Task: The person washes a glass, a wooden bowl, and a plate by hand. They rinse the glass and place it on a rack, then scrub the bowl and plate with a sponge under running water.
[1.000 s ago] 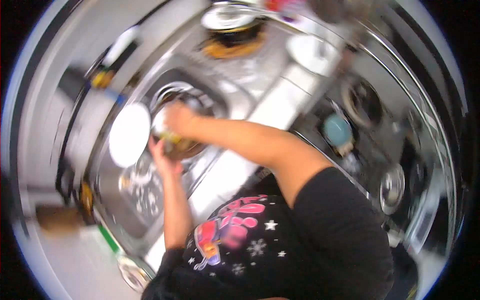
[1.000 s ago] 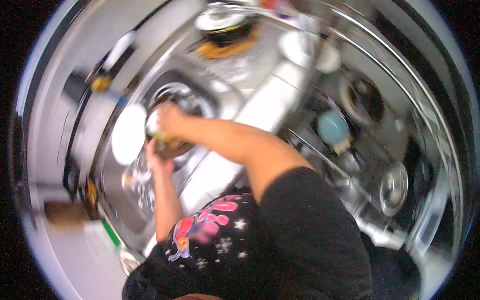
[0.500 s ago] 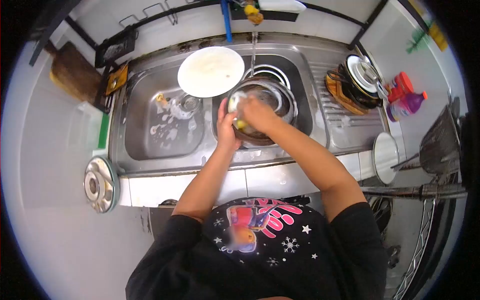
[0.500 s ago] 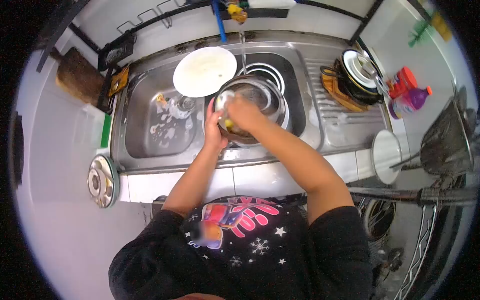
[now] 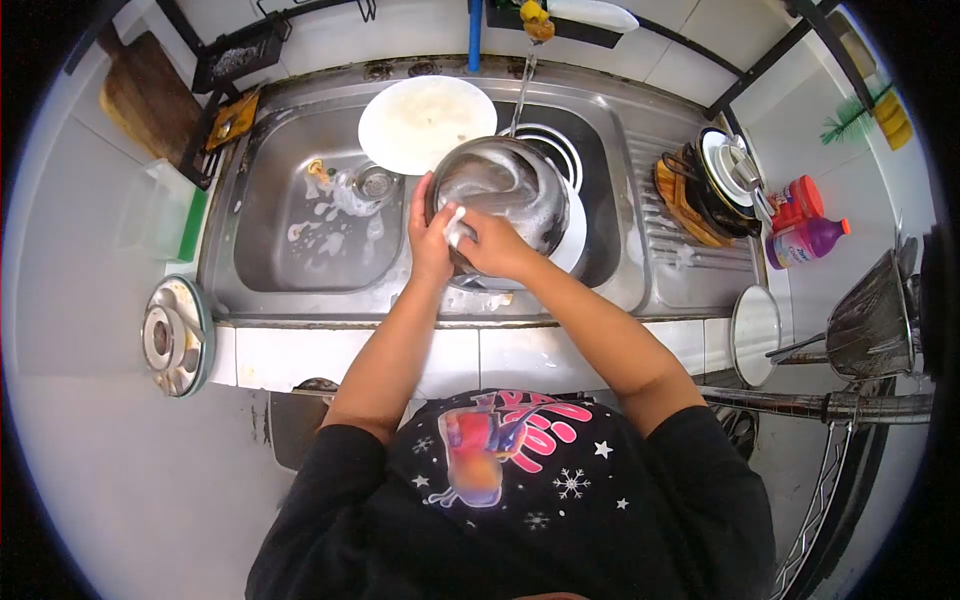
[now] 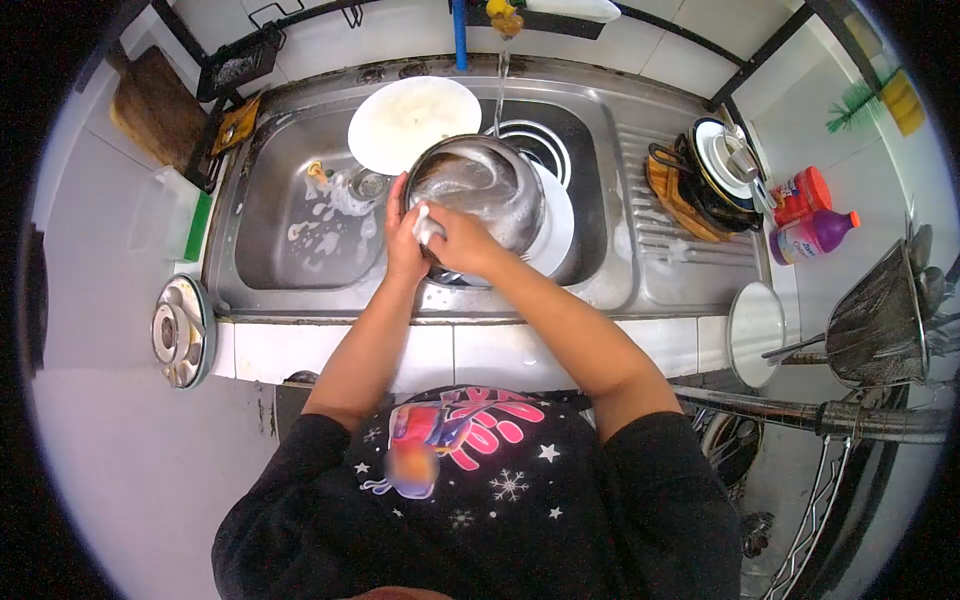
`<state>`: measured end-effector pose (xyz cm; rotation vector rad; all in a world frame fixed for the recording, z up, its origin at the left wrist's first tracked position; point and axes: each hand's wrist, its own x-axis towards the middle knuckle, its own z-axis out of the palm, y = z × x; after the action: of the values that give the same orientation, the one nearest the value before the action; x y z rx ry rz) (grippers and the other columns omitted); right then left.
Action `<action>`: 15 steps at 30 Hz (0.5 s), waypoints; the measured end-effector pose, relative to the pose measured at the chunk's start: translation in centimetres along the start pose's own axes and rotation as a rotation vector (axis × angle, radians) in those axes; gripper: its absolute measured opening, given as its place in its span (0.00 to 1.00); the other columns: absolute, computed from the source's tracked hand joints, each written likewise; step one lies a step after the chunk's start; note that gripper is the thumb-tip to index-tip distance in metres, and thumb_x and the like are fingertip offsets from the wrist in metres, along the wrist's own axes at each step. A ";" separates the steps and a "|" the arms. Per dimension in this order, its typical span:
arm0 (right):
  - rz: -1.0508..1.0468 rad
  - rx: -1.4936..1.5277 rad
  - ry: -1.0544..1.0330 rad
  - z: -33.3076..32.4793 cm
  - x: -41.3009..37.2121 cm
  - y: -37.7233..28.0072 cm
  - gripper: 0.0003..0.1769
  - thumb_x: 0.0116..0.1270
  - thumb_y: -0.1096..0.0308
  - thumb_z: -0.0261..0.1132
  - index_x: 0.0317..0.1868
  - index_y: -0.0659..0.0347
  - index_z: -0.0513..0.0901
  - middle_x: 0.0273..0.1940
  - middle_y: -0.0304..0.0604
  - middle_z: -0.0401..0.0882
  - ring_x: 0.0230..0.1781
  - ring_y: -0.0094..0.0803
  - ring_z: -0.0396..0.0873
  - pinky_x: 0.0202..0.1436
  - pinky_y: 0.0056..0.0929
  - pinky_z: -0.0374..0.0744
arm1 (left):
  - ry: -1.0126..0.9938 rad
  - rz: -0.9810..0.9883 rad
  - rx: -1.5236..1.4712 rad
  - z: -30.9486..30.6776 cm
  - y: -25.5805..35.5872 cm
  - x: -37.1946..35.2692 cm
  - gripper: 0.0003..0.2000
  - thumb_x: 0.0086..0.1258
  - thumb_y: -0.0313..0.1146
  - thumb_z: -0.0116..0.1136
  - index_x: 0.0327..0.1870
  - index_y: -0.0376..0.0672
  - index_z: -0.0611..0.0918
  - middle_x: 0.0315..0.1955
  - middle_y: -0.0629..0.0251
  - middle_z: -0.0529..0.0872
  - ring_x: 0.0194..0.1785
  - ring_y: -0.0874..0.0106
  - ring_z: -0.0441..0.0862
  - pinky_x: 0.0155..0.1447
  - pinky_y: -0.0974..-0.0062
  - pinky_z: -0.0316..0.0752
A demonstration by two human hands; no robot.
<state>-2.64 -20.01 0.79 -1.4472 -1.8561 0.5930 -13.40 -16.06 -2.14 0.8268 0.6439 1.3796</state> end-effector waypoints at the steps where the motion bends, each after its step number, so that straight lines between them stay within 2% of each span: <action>1: 0.162 0.121 -0.130 -0.8 -0.1 -0.8 0.20 0.55 0.72 0.58 0.50 0.65 0.77 0.42 0.57 0.79 0.37 0.50 0.79 0.46 0.38 0.77 | 0.005 0.057 0.033 0.0 -0.4 0.2 0.30 0.56 0.20 0.53 0.65 0.39 0.65 0.60 0.57 0.67 0.63 0.67 0.65 0.65 0.72 0.60; 2: 0.324 0.240 -0.260 -1.3 -0.3 -1.1 0.20 0.55 0.72 0.57 0.50 0.65 0.77 0.40 0.58 0.79 0.36 0.51 0.79 0.47 0.39 0.76 | 0.009 0.097 0.096 -0.2 -0.7 0.4 0.30 0.55 0.20 0.52 0.64 0.38 0.65 0.60 0.56 0.68 0.63 0.67 0.66 0.65 0.72 0.60; 3: 0.308 0.283 -0.242 -1.0 -0.9 0.1 0.18 0.56 0.70 0.55 0.48 0.65 0.77 0.37 0.58 0.80 0.36 0.50 0.78 0.45 0.40 0.76 | 0.013 0.137 0.159 -0.5 -0.8 0.5 0.30 0.55 0.20 0.52 0.64 0.38 0.66 0.60 0.56 0.68 0.62 0.67 0.66 0.65 0.72 0.60; 6: 0.116 -0.077 -0.301 -1.7 -2.5 3.4 0.17 0.55 0.72 0.55 0.45 0.65 0.79 0.38 0.52 0.81 0.38 0.46 0.78 0.47 0.36 0.75 | -0.002 0.204 0.286 -1.2 -0.7 1.0 0.29 0.52 0.19 0.52 0.61 0.37 0.69 0.57 0.57 0.71 0.59 0.68 0.69 0.64 0.73 0.62; 8: -0.213 -0.425 -0.378 -3.5 -3.5 7.1 0.14 0.52 0.73 0.57 0.40 0.63 0.82 0.40 0.47 0.81 0.46 0.42 0.76 0.54 0.35 0.72 | -0.043 0.192 0.295 -0.9 0.0 0.6 0.29 0.51 0.19 0.52 0.61 0.36 0.70 0.55 0.57 0.73 0.58 0.68 0.71 0.63 0.73 0.63; 10: -0.277 -0.857 -0.437 -7.0 -2.7 8.2 0.12 0.50 0.71 0.58 0.37 0.59 0.82 0.41 0.43 0.80 0.53 0.39 0.71 0.59 0.35 0.67 | -0.106 0.185 0.322 -0.3 0.0 0.2 0.30 0.49 0.18 0.51 0.61 0.35 0.70 0.54 0.58 0.74 0.57 0.69 0.71 0.62 0.75 0.64; 11: -0.418 -0.898 -0.301 -7.9 -2.5 8.9 0.09 0.51 0.69 0.57 0.33 0.57 0.82 0.39 0.42 0.79 0.52 0.38 0.70 0.60 0.38 0.66 | -0.131 0.213 0.341 0.2 0.0 0.2 0.31 0.49 0.19 0.51 0.61 0.35 0.70 0.54 0.58 0.74 0.57 0.70 0.71 0.62 0.75 0.64; 14: -0.257 -1.004 -0.275 -6.4 -2.7 7.9 0.09 0.51 0.70 0.56 0.32 0.58 0.82 0.39 0.43 0.78 0.49 0.37 0.71 0.57 0.39 0.68 | -0.143 0.209 0.351 1.0 0.2 0.4 0.31 0.48 0.19 0.50 0.61 0.35 0.70 0.55 0.58 0.73 0.58 0.70 0.71 0.62 0.75 0.64; 15: -0.147 -0.914 -0.359 -5.3 -2.8 7.7 0.09 0.50 0.71 0.57 0.32 0.60 0.81 0.38 0.45 0.79 0.47 0.39 0.71 0.54 0.37 0.69 | -0.137 0.212 0.363 0.8 -0.1 0.4 0.31 0.48 0.19 0.50 0.61 0.35 0.70 0.55 0.58 0.73 0.58 0.70 0.71 0.62 0.75 0.64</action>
<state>6.67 -20.98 -1.95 -1.7936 -2.6841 -0.1339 -12.62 -15.73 -1.75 1.2993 0.7269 1.4001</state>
